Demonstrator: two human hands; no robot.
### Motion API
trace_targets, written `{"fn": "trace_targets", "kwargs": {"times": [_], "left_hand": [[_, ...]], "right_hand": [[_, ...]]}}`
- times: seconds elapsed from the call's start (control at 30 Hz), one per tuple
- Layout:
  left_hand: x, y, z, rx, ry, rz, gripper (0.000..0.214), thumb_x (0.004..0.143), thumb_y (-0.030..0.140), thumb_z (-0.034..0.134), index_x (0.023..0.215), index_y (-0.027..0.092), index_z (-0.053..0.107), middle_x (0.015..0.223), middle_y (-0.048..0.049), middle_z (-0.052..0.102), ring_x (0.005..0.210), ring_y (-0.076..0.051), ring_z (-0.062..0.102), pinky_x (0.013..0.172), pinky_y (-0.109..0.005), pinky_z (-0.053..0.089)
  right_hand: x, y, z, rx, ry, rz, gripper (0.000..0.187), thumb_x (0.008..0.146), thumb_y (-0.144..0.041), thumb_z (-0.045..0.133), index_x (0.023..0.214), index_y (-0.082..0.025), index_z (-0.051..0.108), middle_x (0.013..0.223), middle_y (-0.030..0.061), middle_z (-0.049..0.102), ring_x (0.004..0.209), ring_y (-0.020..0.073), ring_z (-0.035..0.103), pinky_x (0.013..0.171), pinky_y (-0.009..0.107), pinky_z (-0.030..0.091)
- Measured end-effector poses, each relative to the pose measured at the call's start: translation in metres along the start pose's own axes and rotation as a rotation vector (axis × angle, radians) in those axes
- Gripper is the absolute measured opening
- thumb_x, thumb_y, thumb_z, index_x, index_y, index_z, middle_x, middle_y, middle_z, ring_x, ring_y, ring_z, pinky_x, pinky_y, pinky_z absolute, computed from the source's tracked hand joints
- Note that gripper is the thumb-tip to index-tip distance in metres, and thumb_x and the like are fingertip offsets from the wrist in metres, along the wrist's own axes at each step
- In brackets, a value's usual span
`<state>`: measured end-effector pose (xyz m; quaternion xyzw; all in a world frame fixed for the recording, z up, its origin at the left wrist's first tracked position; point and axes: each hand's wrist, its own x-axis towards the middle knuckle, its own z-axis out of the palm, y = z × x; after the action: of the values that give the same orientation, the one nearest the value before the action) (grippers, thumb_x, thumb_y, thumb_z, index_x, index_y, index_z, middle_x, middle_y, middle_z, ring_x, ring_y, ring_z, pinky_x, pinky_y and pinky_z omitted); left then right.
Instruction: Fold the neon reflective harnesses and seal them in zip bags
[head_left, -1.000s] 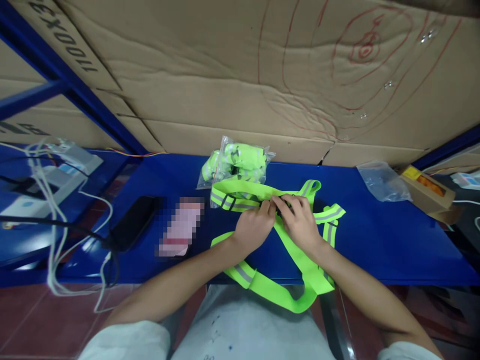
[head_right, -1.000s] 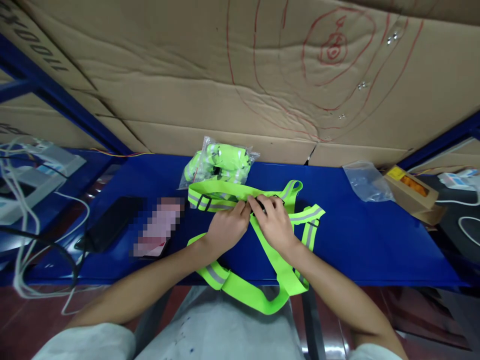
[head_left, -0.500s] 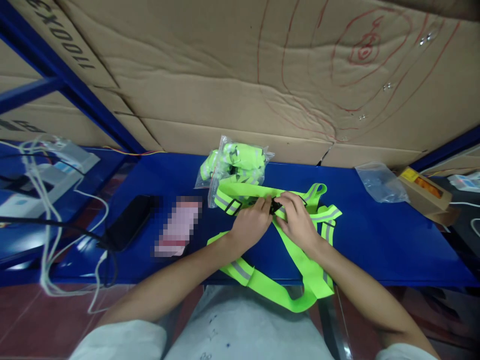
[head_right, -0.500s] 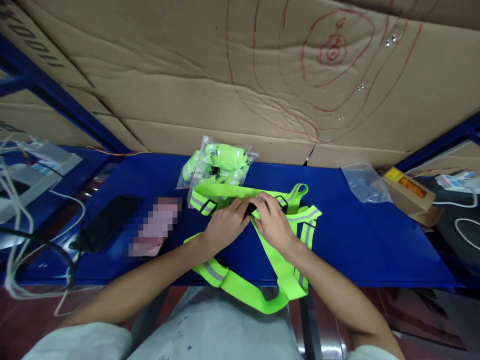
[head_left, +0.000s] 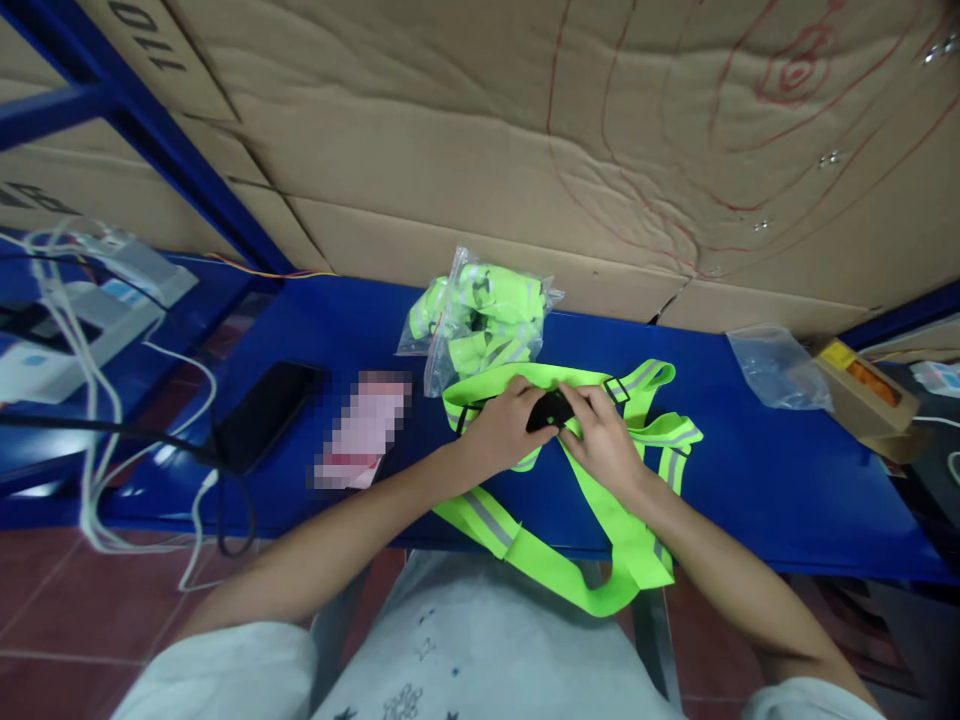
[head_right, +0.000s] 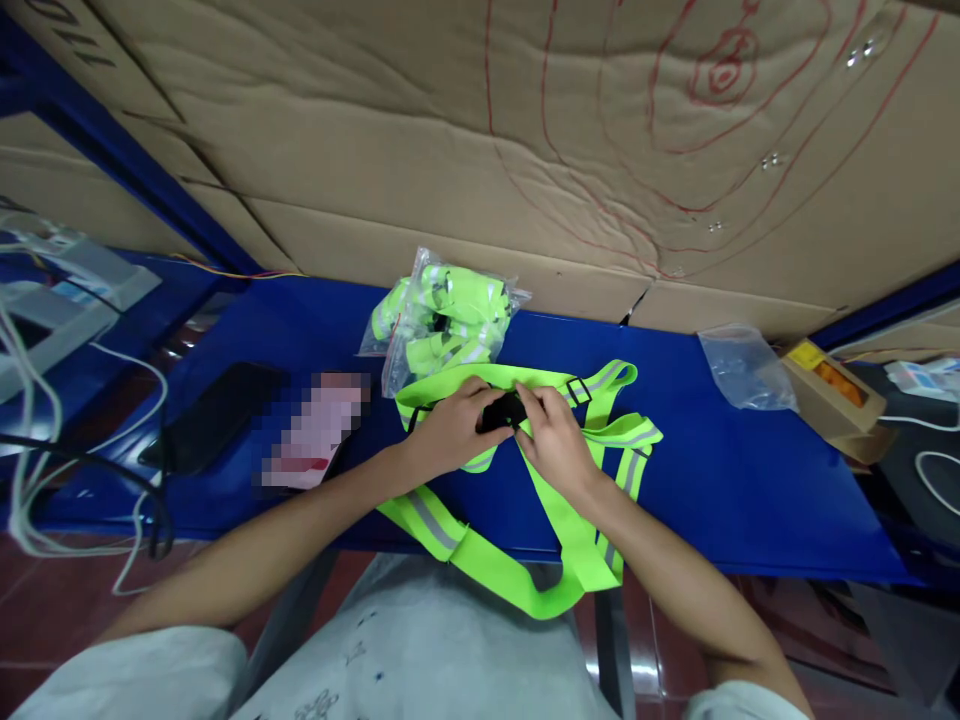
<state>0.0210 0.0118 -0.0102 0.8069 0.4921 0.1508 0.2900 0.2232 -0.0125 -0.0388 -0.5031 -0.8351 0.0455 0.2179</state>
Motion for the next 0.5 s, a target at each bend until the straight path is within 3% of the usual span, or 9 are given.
{"fn": "trace_targets", "kwargs": {"times": [0.13,0.23,0.3,0.4,0.5], "left_hand": [[0.0,-0.003,0.004,0.036,0.004,0.014,0.043,0.09,0.033,0.068,0.126,0.012,0.061,0.125,-0.0151,0.056,0.103,-0.029,0.068,0.093,-0.046,0.06],[0.0,-0.005,0.005,0.072,0.039,0.026,0.039,0.088,0.032,0.069,0.121,0.013,0.061,0.123,-0.0144,0.057,0.101,-0.028,0.069,0.088,-0.043,0.061],[-0.002,-0.004,0.005,0.103,0.073,0.078,0.04,0.086,0.032,0.069,0.121,0.014,0.06,0.124,-0.0135,0.058,0.103,-0.028,0.069,0.084,-0.04,0.062],[-0.007,-0.001,0.005,0.174,0.146,0.195,0.044,0.087,0.032,0.067,0.127,0.017,0.056,0.129,-0.0122,0.059,0.108,-0.027,0.068,0.072,-0.034,0.06],[-0.013,0.005,0.001,0.213,0.262,0.308,0.046,0.086,0.031,0.066,0.129,0.018,0.055,0.128,-0.0113,0.062,0.111,-0.027,0.068,0.078,-0.036,0.059]], "right_hand": [[0.002,-0.003,0.0,-0.019,-0.066,0.003,0.071,0.09,-0.013,0.06,0.158,-0.017,0.039,0.118,0.0156,0.057,0.111,0.0328,0.061,0.095,0.048,0.058],[0.003,-0.003,-0.011,-0.068,-0.117,-0.032,0.079,0.093,-0.025,0.064,0.164,-0.02,0.029,0.128,0.0176,0.059,0.119,0.0362,0.059,0.101,0.054,0.053],[0.001,-0.001,-0.021,-0.071,-0.164,-0.062,0.094,0.094,-0.038,0.067,0.169,-0.023,0.011,0.149,0.0197,0.051,0.138,0.0395,0.05,0.113,0.061,0.044],[-0.006,0.005,-0.038,-0.001,-0.257,-0.065,0.116,0.09,-0.052,0.073,0.168,-0.025,-0.009,0.172,0.0177,0.025,0.159,0.0384,0.026,0.127,0.065,0.023],[-0.009,0.013,-0.051,0.074,-0.285,-0.036,0.116,0.089,-0.051,0.075,0.169,-0.027,-0.006,0.171,0.0164,0.029,0.159,0.0347,0.028,0.13,0.066,0.01]]}}
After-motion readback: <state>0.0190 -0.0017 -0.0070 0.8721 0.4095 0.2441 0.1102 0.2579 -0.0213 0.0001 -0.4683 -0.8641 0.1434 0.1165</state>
